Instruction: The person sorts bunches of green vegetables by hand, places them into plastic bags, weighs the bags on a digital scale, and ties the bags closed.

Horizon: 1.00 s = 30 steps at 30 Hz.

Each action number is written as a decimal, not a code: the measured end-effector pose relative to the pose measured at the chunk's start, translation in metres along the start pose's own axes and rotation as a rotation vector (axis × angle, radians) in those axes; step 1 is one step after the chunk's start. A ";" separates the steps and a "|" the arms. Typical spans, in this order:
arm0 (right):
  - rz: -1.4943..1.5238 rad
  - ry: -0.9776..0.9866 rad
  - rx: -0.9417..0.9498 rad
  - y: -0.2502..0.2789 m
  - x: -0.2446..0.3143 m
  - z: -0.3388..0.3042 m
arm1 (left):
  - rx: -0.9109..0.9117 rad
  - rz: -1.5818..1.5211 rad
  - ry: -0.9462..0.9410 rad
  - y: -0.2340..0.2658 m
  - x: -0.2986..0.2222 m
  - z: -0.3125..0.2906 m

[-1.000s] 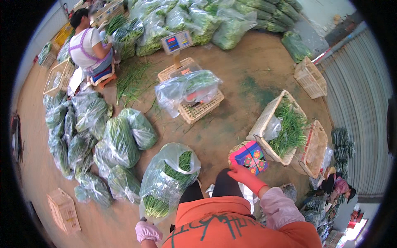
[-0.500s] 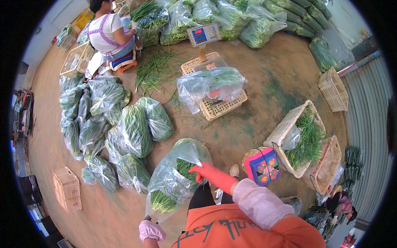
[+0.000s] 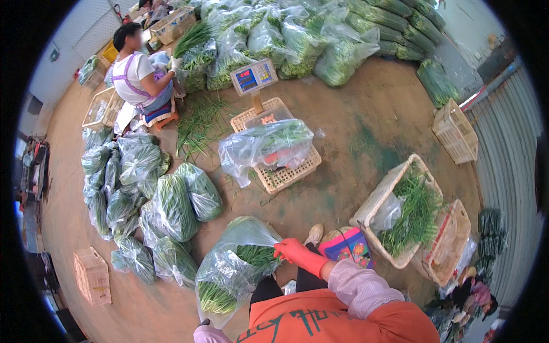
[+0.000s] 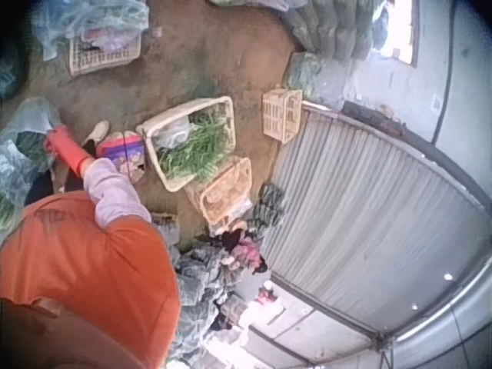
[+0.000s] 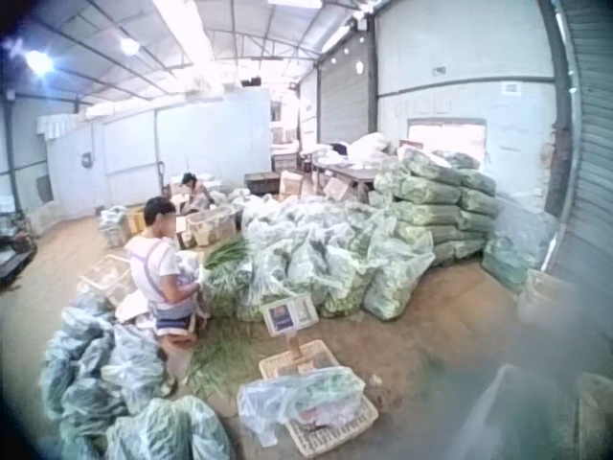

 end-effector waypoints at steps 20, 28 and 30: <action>0.073 0.241 -0.455 0.417 0.092 0.017 | 0.343 0.170 -1.079 -0.198 -0.314 -0.002; 0.200 0.650 -0.885 0.339 -0.006 -0.057 | 0.807 -0.222 -0.915 -0.245 -0.508 -0.051; 0.709 0.348 -0.929 0.307 -0.083 -0.087 | 0.993 -0.321 -0.838 -0.241 -0.525 -0.071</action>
Point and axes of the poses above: each hand's wrist, its own z-axis towards the middle knuckle, its own y-axis out of the back of the hand, x = y × z, the point moved 2 cm from there along z, towards the middle knuckle, and after that the axes turned 1 degree about -x, right-handed, at the moved point
